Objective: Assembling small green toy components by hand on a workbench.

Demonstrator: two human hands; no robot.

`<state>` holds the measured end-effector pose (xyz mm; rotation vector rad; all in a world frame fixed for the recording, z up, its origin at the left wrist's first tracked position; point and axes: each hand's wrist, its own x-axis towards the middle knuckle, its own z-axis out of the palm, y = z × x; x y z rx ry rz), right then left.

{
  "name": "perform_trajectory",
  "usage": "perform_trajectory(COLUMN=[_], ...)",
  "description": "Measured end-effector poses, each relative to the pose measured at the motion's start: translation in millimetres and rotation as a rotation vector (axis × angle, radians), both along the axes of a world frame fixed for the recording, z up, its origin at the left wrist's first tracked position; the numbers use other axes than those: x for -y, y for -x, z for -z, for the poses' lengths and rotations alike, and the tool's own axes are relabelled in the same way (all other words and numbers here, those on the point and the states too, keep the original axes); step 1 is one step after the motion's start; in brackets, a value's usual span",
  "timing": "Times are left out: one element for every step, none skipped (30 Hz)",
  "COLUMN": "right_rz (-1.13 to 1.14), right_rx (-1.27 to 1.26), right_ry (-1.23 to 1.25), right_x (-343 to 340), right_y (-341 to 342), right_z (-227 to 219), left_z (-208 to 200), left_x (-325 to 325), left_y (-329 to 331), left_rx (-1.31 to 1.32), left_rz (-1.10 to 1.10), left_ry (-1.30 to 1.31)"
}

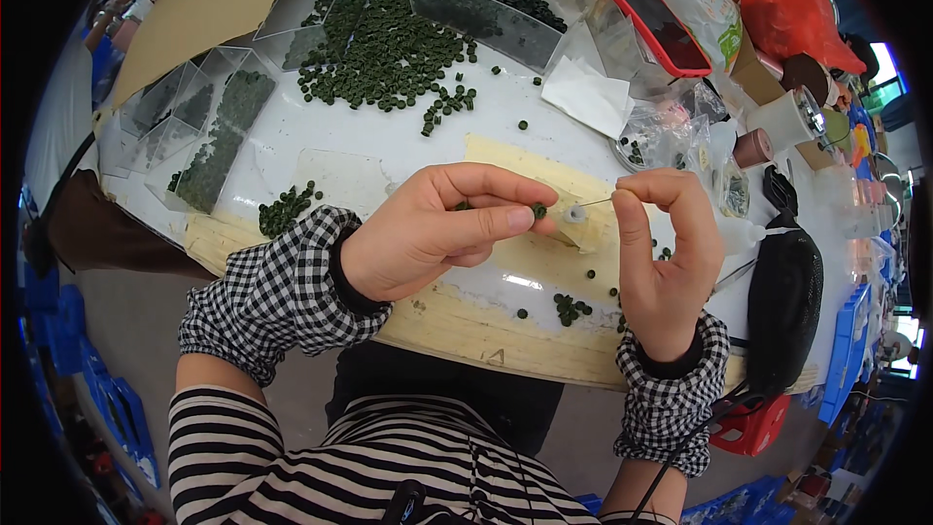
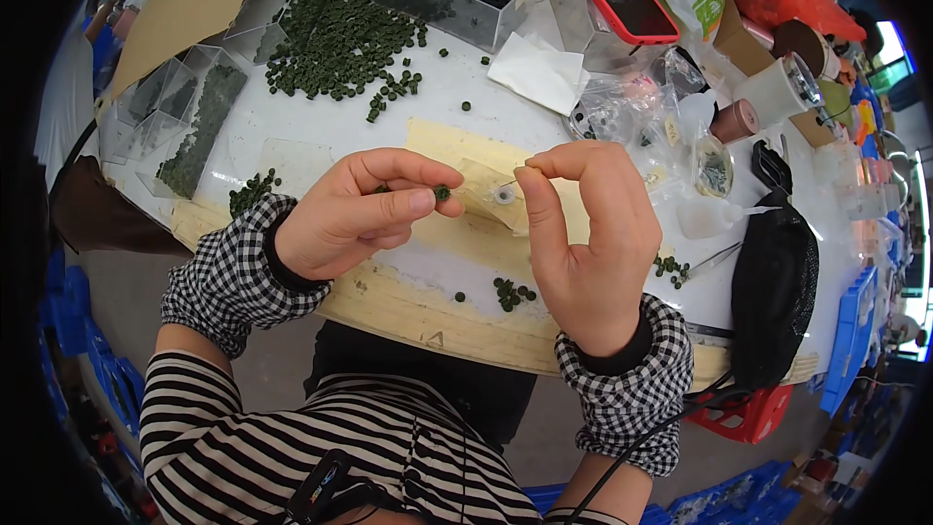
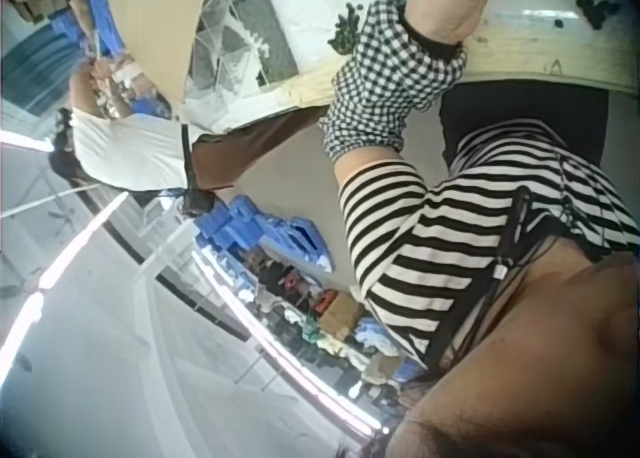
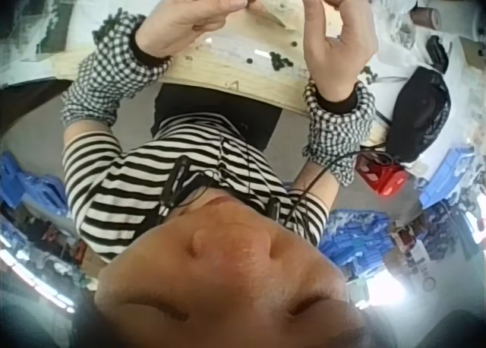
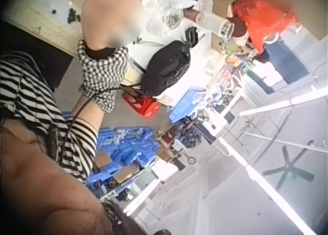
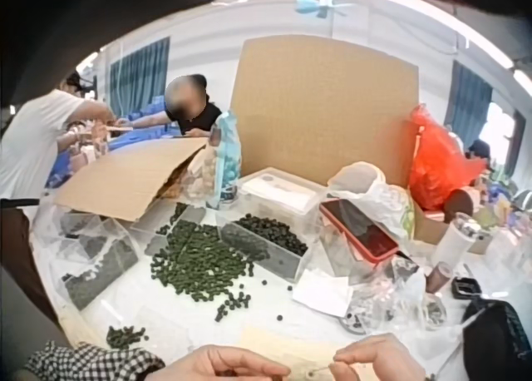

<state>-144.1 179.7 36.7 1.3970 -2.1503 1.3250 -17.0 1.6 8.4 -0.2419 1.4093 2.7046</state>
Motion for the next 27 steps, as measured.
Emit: perform_trajectory(right_rz=[-0.009, -0.017, -0.026, -0.025, -0.031, -0.037, -0.043, -0.046, -0.048, -0.051, -0.033, -0.014, 0.004, -0.02, -0.044, -0.068, -0.099, -0.13, -0.16, -0.19, -0.204, -0.217, -0.232, -0.24, -0.248, -0.256, -0.262], right_rx=[-0.052, -0.105, -0.158, -0.14, -0.152, -0.164, -0.176, -0.184, -0.192, -0.2, -0.212, -0.223, -0.233, -0.237, -0.241, -0.244, -0.216, -0.188, -0.16, -0.15, -0.134, -0.119, -0.103, -0.101, -0.099, -0.097, -0.097], right_ry=[-0.024, -0.049, -0.074, -0.11, -0.136, -0.161, -0.187, -0.191, -0.195, -0.199, -0.161, -0.123, -0.085, -0.065, -0.045, -0.025, -0.017, -0.009, -0.001, -0.008, -0.016, -0.024, -0.031, -0.027, -0.022, -0.019, -0.014], right_x=[1, 2, 3, 3, 3, 4, 4, 3, 3, 3, 4, 5, 5, 4, 3, 2, 2, 2, 3, 3, 4, 5, 5, 6, 6, 6, 6], right_y=[0, 2, 3, 1, 1, 2, 2, 2, 2, 1, 1, -1, -2, -3, -4, -5, -6, -8, -9, -11, -13, -15, -17, -18, -18, -18, -19], right_z=[1, 3, 4, 5, 6, 7, 8, 8, 8, 8, 7, 6, 4, 3, 2, 2, 3, 4, 6, 7, 7, 8, 8, 8, 8, 9, 10], left_z=[0, -1, -2, -3, -4, -5, -4, -4, -4, -4, -4, -4, -3, -3, -3, -4, -5, -5, -3, 0, 1, 1, 0, -1, 0, 1, 1], left_x=[0, -1, -1, -2, -3, -3, -4, -4, -4, -5, -5, -5, -5, -5, -5, -5, -5, -4, -5, -6, -6, -6, -6, -5, -4, -3, -2], left_y=[-1, -1, -1, -2, -2, -2, -2, -2, -2, -2, -3, -3, -3, -3, -3, -3, -3, -3, -2, -2, -2, -2, -3, -3, -4, -4, -4], left_rx=[0.0, -0.002, -0.003, -0.015, -0.026, -0.037, -0.045, -0.052, -0.06, -0.073, -0.086, -0.099, -0.115, -0.132, -0.148, -0.154, -0.16, -0.165, -0.174, -0.185, -0.195, -0.193, -0.191, -0.189, -0.188, -0.188, -0.187], left_rz=[-0.023, -0.045, -0.067, -0.084, -0.1, -0.117, -0.127, -0.137, -0.147, -0.157, -0.168, -0.179, -0.191, -0.202, -0.213, -0.216, -0.216, -0.216, -0.235, -0.256, -0.277, -0.276, -0.276, -0.277, -0.267, -0.257, -0.247], left_ry=[0.043, 0.085, 0.128, 0.177, 0.226, 0.275, 0.292, 0.31, 0.328, 0.355, 0.382, 0.409, 0.435, 0.46, 0.486, 0.485, 0.484, 0.482, 0.466, 0.451, 0.435, 0.433, 0.431, 0.43, 0.444, 0.457, 0.471])
